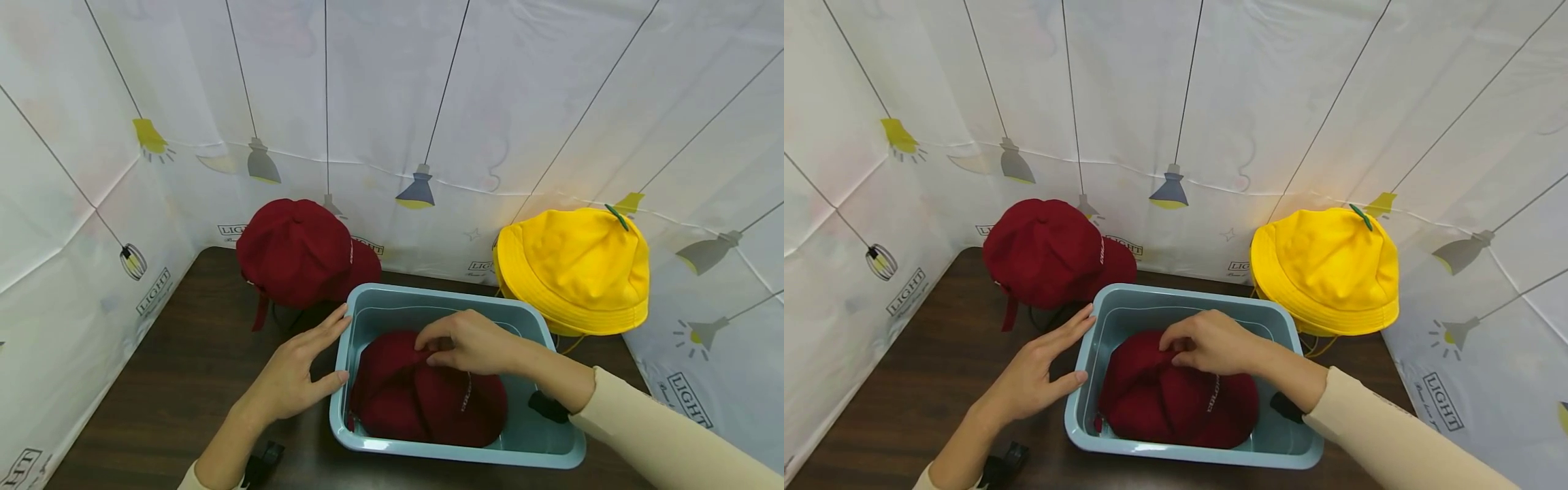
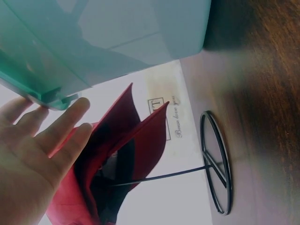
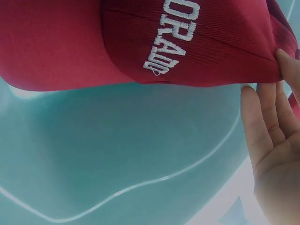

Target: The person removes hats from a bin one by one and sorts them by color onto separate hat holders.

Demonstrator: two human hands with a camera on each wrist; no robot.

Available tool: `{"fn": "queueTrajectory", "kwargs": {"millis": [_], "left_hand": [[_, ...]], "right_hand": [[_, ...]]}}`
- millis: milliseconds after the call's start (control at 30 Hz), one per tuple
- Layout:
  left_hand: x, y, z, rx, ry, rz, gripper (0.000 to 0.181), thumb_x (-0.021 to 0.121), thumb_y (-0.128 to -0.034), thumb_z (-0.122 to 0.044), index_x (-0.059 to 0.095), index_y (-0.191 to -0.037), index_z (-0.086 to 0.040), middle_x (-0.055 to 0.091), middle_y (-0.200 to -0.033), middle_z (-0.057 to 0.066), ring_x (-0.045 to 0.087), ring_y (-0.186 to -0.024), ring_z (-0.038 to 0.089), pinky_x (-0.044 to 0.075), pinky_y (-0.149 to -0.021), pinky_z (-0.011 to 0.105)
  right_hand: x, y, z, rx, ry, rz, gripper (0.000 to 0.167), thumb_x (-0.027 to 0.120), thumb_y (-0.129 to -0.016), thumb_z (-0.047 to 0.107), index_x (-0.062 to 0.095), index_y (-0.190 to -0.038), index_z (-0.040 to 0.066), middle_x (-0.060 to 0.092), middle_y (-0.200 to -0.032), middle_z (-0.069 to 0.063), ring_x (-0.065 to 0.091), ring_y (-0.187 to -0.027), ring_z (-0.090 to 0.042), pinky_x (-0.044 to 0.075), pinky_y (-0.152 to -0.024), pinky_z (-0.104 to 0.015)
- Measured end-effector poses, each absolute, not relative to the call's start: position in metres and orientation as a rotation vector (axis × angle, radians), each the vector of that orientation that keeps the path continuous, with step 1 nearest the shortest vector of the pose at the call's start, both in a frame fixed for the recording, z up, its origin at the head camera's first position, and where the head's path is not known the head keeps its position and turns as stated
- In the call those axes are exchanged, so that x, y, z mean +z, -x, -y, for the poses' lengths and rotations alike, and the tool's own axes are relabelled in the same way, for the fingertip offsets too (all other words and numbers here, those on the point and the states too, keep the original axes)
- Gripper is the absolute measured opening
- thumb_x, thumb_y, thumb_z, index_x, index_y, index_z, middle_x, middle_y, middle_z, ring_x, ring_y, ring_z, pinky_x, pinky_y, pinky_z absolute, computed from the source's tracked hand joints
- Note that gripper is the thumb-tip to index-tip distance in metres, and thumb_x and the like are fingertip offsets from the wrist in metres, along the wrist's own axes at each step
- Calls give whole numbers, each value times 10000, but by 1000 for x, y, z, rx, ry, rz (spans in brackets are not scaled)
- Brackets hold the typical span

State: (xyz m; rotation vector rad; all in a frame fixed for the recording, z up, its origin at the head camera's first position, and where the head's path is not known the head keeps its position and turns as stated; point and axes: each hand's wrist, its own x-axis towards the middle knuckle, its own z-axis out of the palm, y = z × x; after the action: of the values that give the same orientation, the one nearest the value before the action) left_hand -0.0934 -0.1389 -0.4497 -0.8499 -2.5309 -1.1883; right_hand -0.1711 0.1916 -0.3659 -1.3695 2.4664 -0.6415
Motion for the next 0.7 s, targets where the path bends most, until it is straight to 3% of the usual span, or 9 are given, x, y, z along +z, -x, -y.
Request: {"fn": "queueTrajectory", "kwargs": {"millis": [233, 400, 700], "left_hand": [[-449, 93, 139, -1195, 854, 2528, 731, 711, -963, -284, 419, -1618, -139, 320, -1699, -21, 444, -1484, 254, 446, -1107, 602], [-449, 93, 138, -1192, 857, 2526, 733, 720, -961, -290, 426, -1614, -135, 322, -1699, -26, 443, -1486, 246, 446, -1112, 592], [-448, 93, 139, -1204, 850, 2532, 730, 718, -957, -280, 430, -1611, -130, 320, -1700, -26, 439, -1488, 243, 442, -1117, 589]], "right_hand": [[-352, 169, -198, -687, 1367, -2482, 224, 805, -917, 83, 776, -1118, 176, 710, -921, 126, 601, -808, -43, 561, -705, -252], [-340, 166, -204, -727, 1367, -2496, 223, 804, -924, 100, 778, -1132, 174, 754, -1029, 90, 596, -779, -36, 554, -674, -242], [-316, 164, -213, -759, 1411, -2538, 254, 802, -920, 76, 776, -1156, 166, 765, -1094, 65, 685, -920, -92, 598, -755, -289]]}}
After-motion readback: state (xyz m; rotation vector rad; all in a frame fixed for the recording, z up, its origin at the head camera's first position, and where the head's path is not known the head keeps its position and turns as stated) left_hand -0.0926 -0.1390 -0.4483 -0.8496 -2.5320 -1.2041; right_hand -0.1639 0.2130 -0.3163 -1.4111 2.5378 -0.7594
